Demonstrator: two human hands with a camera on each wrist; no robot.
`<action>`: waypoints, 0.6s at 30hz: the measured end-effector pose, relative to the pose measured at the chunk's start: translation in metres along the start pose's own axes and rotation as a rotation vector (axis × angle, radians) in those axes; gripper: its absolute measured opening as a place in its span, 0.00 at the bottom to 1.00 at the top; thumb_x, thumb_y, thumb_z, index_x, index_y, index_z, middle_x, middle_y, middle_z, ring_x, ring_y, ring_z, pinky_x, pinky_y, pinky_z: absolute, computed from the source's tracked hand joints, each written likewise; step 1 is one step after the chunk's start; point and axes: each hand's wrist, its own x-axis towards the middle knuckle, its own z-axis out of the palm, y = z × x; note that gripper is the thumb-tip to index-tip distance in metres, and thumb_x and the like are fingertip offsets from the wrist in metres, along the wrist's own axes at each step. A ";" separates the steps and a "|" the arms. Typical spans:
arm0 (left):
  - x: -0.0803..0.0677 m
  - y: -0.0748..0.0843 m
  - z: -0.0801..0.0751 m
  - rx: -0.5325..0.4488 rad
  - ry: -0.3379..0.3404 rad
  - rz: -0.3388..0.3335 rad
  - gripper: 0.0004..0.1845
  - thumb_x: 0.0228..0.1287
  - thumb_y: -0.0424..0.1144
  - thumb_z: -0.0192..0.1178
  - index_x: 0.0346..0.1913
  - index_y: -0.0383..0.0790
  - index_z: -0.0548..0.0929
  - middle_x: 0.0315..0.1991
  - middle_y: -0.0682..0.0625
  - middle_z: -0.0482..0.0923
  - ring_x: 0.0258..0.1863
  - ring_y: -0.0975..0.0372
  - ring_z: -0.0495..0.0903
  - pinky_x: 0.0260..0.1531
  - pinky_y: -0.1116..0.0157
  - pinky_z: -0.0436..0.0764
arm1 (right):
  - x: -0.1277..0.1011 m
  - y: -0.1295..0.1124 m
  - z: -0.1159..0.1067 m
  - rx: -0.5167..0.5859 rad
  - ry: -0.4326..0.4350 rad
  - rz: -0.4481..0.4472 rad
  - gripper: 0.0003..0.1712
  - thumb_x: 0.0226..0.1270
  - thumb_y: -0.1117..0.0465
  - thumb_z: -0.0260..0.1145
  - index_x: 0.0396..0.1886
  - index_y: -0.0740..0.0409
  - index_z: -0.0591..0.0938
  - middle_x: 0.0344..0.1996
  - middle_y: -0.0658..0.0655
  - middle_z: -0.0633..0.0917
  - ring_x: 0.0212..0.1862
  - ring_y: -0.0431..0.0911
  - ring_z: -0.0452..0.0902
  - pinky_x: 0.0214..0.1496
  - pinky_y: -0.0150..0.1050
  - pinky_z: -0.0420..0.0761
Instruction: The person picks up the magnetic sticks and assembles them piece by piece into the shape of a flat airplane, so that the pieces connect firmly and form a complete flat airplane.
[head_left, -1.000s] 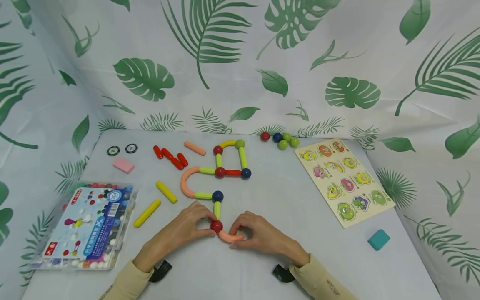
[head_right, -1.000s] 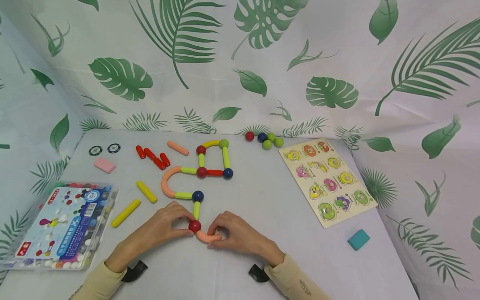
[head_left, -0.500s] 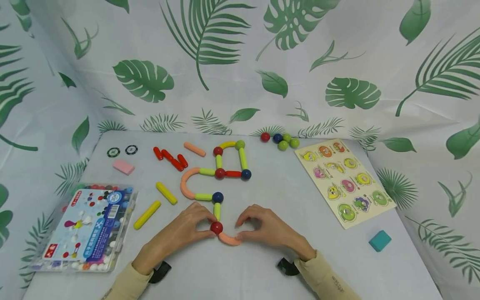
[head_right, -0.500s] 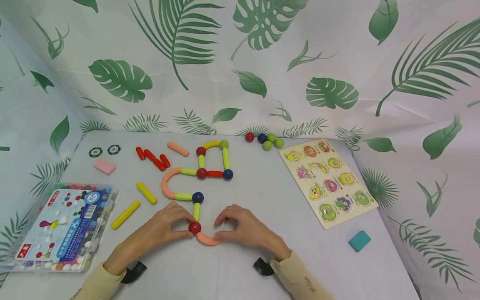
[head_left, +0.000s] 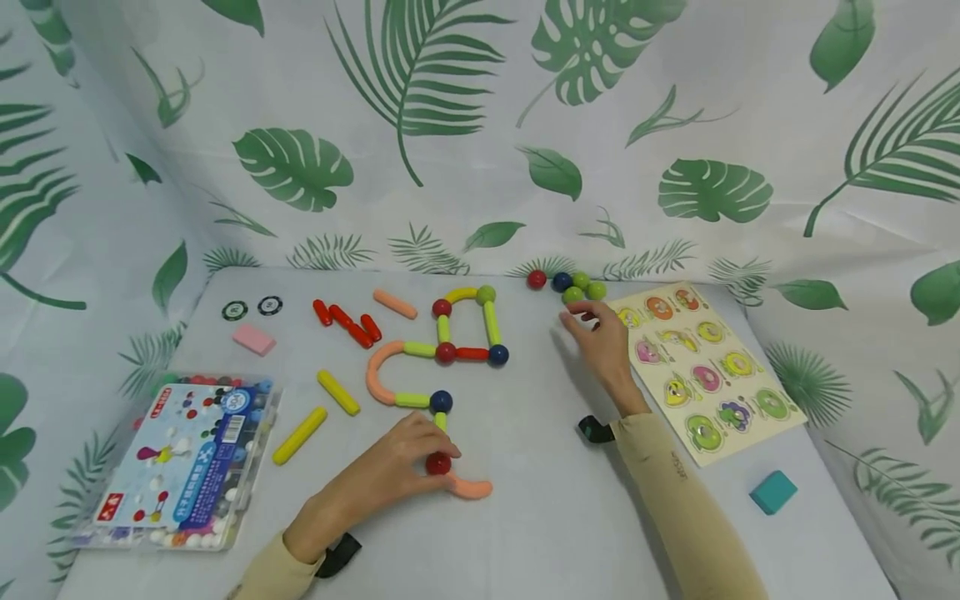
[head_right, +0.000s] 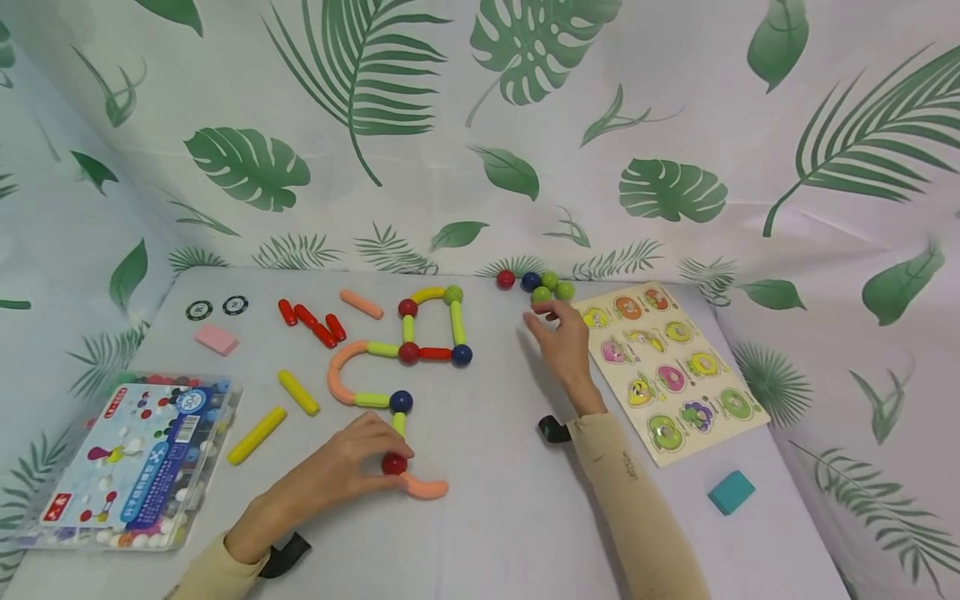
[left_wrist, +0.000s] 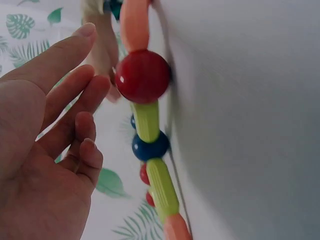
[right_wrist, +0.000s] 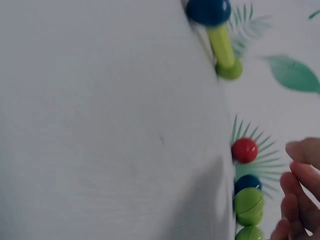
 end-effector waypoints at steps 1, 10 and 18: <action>0.002 0.001 0.001 0.000 0.002 0.014 0.17 0.58 0.45 0.75 0.49 0.46 0.87 0.43 0.57 0.84 0.48 0.68 0.71 0.50 0.69 0.78 | 0.009 0.003 0.002 0.007 0.032 0.021 0.19 0.69 0.50 0.70 0.50 0.58 0.86 0.47 0.58 0.86 0.50 0.51 0.77 0.50 0.41 0.71; 0.011 0.005 0.013 0.074 -0.053 0.029 0.17 0.57 0.50 0.74 0.48 0.47 0.89 0.46 0.60 0.85 0.51 0.67 0.73 0.58 0.65 0.77 | 0.047 0.016 0.015 -0.066 0.135 0.037 0.19 0.66 0.58 0.72 0.51 0.66 0.85 0.50 0.65 0.85 0.52 0.56 0.77 0.57 0.49 0.73; 0.012 0.001 0.016 0.150 -0.085 0.043 0.17 0.56 0.49 0.76 0.47 0.46 0.90 0.42 0.58 0.87 0.46 0.67 0.72 0.50 0.68 0.74 | 0.055 0.011 0.018 -0.211 0.048 0.102 0.21 0.66 0.60 0.69 0.56 0.64 0.83 0.56 0.67 0.81 0.61 0.60 0.72 0.66 0.55 0.68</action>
